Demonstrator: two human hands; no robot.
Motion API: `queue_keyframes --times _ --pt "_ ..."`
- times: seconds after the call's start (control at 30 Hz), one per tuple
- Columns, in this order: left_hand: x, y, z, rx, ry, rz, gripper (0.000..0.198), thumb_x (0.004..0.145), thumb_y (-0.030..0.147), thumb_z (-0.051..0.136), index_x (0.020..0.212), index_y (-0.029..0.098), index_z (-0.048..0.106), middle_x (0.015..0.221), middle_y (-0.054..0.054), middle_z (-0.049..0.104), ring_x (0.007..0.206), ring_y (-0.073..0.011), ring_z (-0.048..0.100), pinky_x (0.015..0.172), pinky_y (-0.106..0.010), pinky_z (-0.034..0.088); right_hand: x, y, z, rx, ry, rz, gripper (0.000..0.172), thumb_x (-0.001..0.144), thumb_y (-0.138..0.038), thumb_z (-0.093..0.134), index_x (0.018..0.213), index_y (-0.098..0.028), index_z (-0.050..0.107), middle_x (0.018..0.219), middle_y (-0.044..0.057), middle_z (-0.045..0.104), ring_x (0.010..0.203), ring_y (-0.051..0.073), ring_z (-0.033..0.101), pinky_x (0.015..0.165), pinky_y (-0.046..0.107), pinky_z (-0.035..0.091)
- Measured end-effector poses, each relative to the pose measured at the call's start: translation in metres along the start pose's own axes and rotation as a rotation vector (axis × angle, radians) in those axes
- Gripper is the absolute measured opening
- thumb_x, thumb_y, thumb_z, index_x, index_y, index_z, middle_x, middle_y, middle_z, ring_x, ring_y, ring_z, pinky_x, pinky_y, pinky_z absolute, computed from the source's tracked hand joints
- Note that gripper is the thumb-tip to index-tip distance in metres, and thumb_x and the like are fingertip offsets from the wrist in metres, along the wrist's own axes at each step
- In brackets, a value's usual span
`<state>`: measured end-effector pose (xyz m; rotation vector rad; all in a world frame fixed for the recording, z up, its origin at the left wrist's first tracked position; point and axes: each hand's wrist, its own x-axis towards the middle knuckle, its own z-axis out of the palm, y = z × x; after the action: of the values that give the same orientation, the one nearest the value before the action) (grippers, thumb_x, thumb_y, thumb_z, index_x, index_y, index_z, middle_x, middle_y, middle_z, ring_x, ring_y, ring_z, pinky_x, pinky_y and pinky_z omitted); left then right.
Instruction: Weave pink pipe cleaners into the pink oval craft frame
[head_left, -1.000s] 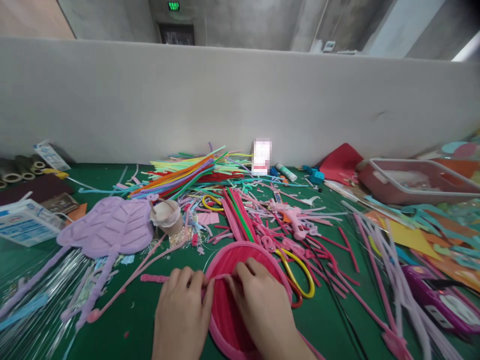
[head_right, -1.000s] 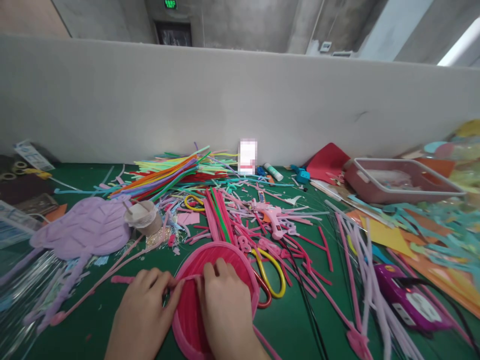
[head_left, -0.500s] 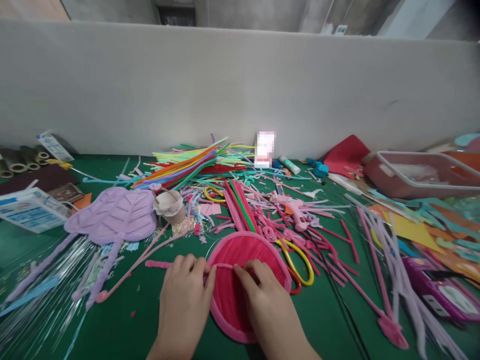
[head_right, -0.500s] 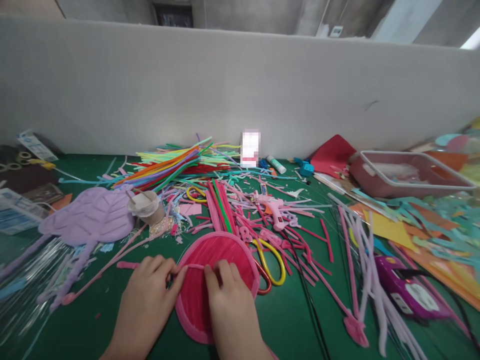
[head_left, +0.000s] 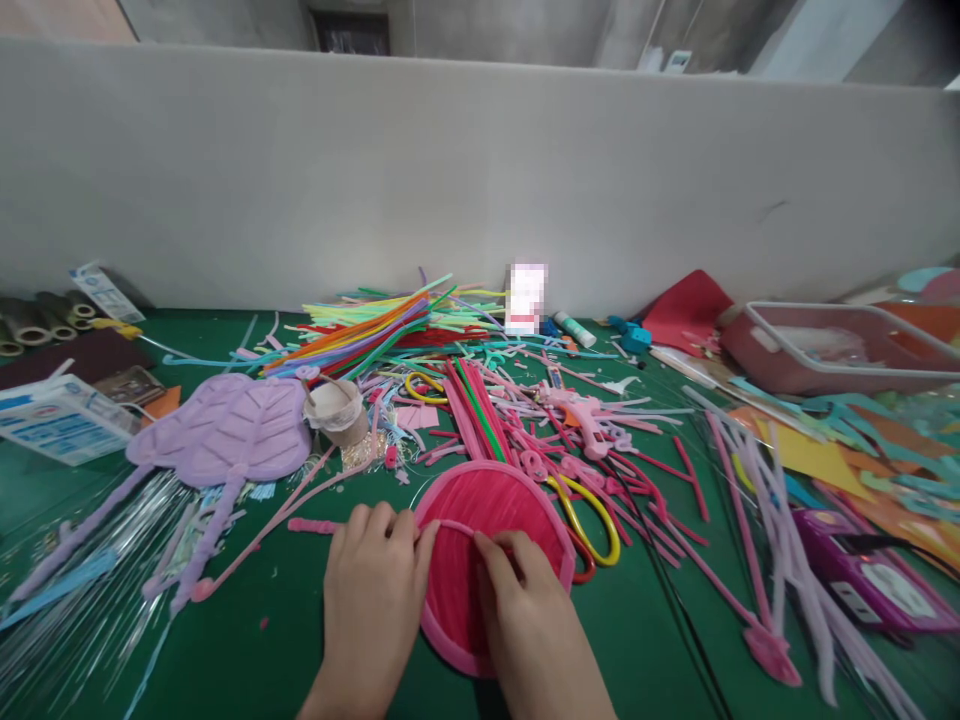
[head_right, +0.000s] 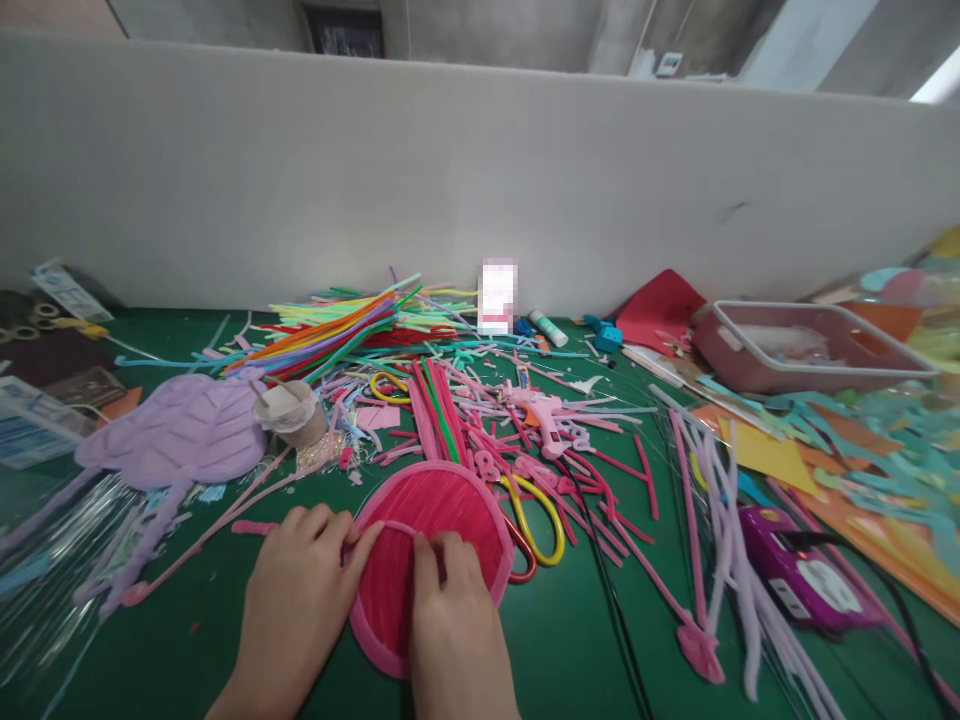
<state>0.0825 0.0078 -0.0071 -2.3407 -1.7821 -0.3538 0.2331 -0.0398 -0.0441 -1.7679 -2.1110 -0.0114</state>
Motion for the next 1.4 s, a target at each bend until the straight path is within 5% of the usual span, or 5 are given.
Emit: queue_keyframes --times 0.3,0.83,0.97,1.1,1.4 --pt "0.001 0.000 0.000 0.006 0.024 0.005 0.025 0.090 0.030 0.057 0.067 0.019 0.062 0.068 -0.004 0.056 0.072 -0.0254 0.052 0.065 -0.037 0.035 -0.011 -0.004 0.001 0.119 -0.054 0.052 0.058 0.074 0.008 0.047 0.124 -0.018 0.059 0.105 0.011 0.063 0.088 0.022 0.065 0.074 0.030 0.059" --pt "0.001 0.000 -0.001 0.029 -0.003 0.012 0.027 0.092 0.032 0.053 0.070 0.019 0.063 0.068 -0.005 0.056 0.073 -0.0254 0.052 0.066 -0.037 0.036 0.009 0.017 -0.029 0.320 -0.405 -0.036 0.047 0.076 0.005 0.047 0.112 -0.019 0.065 0.098 0.008 0.062 0.082 0.017 0.064 0.072 0.023 0.052" --pt "-0.001 -0.001 0.000 0.026 0.013 0.014 0.028 0.092 0.033 0.053 0.069 0.020 0.062 0.068 -0.005 0.055 0.072 -0.0253 0.051 0.066 -0.037 0.036 0.015 0.018 -0.038 0.119 -0.502 -0.148 0.040 0.069 0.007 0.047 0.096 -0.016 0.066 0.094 0.009 0.062 0.080 0.019 0.063 0.070 0.025 0.049" --pt "-0.001 -0.001 0.000 0.014 0.007 0.014 0.027 0.092 0.033 0.054 0.070 0.019 0.062 0.068 -0.004 0.055 0.071 -0.0248 0.051 0.065 -0.036 0.036 0.026 0.019 -0.059 0.060 -0.552 -0.337 0.055 0.063 0.007 0.049 0.109 -0.017 0.064 0.102 0.009 0.064 0.087 0.022 0.062 0.075 0.029 0.048" --pt "-0.006 -0.004 -0.005 -0.015 0.012 0.067 0.022 0.090 0.025 0.055 0.071 0.019 0.065 0.071 -0.006 0.059 0.073 -0.0262 0.051 0.067 -0.038 0.037 0.043 0.039 -0.079 -0.058 -0.527 -0.566 0.051 0.076 -0.006 0.059 0.123 -0.024 0.064 0.094 0.010 0.061 0.077 0.022 0.059 0.061 0.030 0.045"
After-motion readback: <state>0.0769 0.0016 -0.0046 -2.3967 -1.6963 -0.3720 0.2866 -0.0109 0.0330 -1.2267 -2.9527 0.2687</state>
